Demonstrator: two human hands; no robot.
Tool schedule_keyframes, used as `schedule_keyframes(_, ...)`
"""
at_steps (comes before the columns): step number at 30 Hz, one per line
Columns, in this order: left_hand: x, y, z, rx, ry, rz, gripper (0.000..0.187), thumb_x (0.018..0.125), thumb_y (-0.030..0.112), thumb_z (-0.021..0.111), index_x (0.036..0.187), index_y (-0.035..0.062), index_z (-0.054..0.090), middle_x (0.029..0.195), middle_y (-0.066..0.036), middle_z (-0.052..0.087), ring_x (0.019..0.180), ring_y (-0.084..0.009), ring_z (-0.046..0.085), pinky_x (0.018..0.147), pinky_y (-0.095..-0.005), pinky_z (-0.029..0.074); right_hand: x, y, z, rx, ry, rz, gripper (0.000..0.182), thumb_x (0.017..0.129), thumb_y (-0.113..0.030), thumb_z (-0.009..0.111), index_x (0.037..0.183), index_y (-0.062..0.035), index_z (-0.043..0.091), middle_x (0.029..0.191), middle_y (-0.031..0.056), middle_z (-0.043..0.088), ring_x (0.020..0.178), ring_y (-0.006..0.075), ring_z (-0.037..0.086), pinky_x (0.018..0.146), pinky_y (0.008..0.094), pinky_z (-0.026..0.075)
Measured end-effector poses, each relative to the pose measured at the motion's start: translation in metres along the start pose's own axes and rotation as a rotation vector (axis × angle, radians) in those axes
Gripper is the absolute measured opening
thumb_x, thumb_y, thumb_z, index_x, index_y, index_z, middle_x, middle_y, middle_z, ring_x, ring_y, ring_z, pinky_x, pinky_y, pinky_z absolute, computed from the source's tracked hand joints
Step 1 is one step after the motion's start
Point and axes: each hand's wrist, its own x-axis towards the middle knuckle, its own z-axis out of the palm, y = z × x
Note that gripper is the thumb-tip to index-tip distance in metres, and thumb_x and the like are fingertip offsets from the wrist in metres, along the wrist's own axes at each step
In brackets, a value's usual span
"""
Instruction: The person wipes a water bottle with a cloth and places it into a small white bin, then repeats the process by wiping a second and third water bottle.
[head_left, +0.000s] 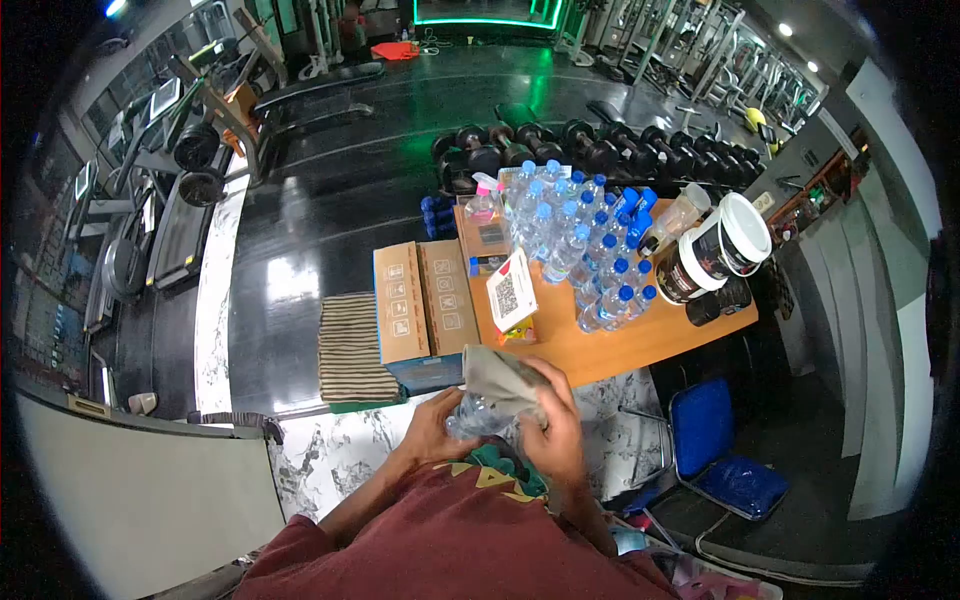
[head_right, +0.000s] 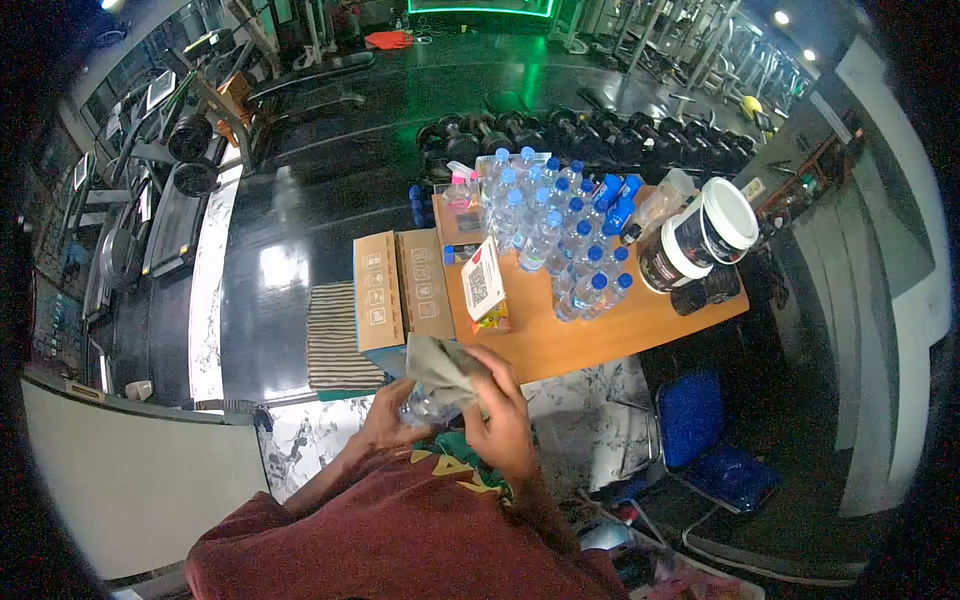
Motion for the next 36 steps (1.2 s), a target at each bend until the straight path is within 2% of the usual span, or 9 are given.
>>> schedule_keyframes(5,0.007,0.009,0.000,0.029,-0.046,-0.061,0.058,0.059,0.019,0.074,0.109,-0.0014,0.055,0.101,-0.015,0.060,0.094,-0.0266,0.060,0.082,-0.0345,0.047,0.005,0.041,-0.008,0.390,0.043,0.514,0.026,0.089,-0.012,0.049,0.109,0.0048,0.053,0.103,0.0114,0.059,0.093,0.0173,0.055,0.083,0.0287,0.042)
schedule_keyframes(9,0.013,-0.001,0.009,0.005,0.060,-0.040,0.052,0.061,0.021,0.075,0.105,-0.0006,0.058,0.092,-0.015,0.061,0.086,-0.0242,0.062,0.076,-0.0330,0.048,0.001,0.038,-0.006,0.345,0.250,0.278,0.025,0.087,-0.008,0.051,0.110,0.0002,0.054,0.108,0.0117,0.057,0.095,0.0201,0.058,0.082,0.0312,0.045)
schedule_keyframes(13,0.019,-0.001,0.013,-0.054,0.065,-0.079,0.052,0.061,0.021,0.075,0.105,-0.0007,0.058,0.093,-0.015,0.061,0.085,-0.0240,0.062,0.077,-0.0329,0.048,0.011,0.040,0.000,-0.037,-0.008,-0.158,0.029,0.082,-0.006,0.053,0.109,0.0022,0.054,0.121,0.0214,0.047,0.101,0.0339,0.057,0.087,0.0389,0.044)
schedule_keyframes(15,0.019,0.002,0.013,-0.043,0.096,-0.065,0.052,0.061,0.021,0.075,0.105,-0.0008,0.059,0.094,-0.015,0.061,0.085,-0.0243,0.062,0.076,-0.0329,0.048,0.010,0.045,0.001,0.008,0.045,-0.115,0.027,0.085,-0.011,0.052,0.109,0.0024,0.054,0.113,0.0226,0.052,0.098,0.0359,0.057,0.084,0.0385,0.045)
schedule_keyframes(17,0.014,-0.006,0.009,0.013,0.034,-0.059,0.051,0.061,0.021,0.075,0.105,-0.0011,0.059,0.094,-0.015,0.061,0.085,-0.0245,0.062,0.076,-0.0331,0.048,0.006,0.051,-0.002,0.186,0.045,0.430,0.024,0.084,-0.005,0.051,0.107,0.0019,0.054,0.101,0.0164,0.060,0.096,0.0225,0.057,0.084,0.0318,0.043)
schedule_keyframes(25,0.032,-0.012,0.012,-0.079,0.020,-0.059,0.054,0.060,0.019,0.073,0.107,-0.0023,0.057,0.098,-0.018,0.059,0.091,-0.0271,0.060,0.081,-0.0355,0.047,0.025,0.032,0.002,-0.151,0.079,-0.128,0.026,0.081,-0.005,0.053,0.106,0.0007,0.056,0.106,0.0206,0.055,0.098,0.0349,0.056,0.086,0.0374,0.043)
schedule_keyframes(27,0.035,-0.013,0.005,-0.057,-0.018,-0.033,0.057,0.060,0.019,0.074,0.109,-0.0023,0.055,0.099,-0.019,0.058,0.095,-0.0283,0.059,0.083,-0.0350,0.046,0.030,0.034,-0.001,-0.096,0.131,-0.100,0.025,0.082,-0.006,0.052,0.106,0.0005,0.055,0.102,0.0199,0.057,0.094,0.0380,0.056,0.083,0.0380,0.045)
schedule_keyframes(29,0.037,-0.005,-0.004,0.097,-0.090,0.022,0.058,0.059,0.021,0.074,0.109,-0.0014,0.055,0.098,-0.019,0.058,0.096,-0.0298,0.059,0.083,-0.0354,0.046,0.032,0.040,-0.006,0.152,0.061,0.392,0.024,0.084,-0.006,0.051,0.106,0.0018,0.053,0.097,0.0196,0.059,0.090,0.0374,0.058,0.078,0.0378,0.046)
schedule_keyframes(36,0.040,-0.014,-0.010,-0.009,-0.093,-0.112,0.057,0.060,0.024,0.074,0.108,-0.0002,0.056,0.094,-0.017,0.059,0.092,-0.0317,0.059,0.080,-0.0361,0.046,0.041,0.023,0.004,0.082,0.198,0.005,0.025,0.082,-0.006,0.053,0.103,0.0066,0.052,0.104,0.0207,0.057,0.090,0.0311,0.059,0.075,0.0358,0.046)
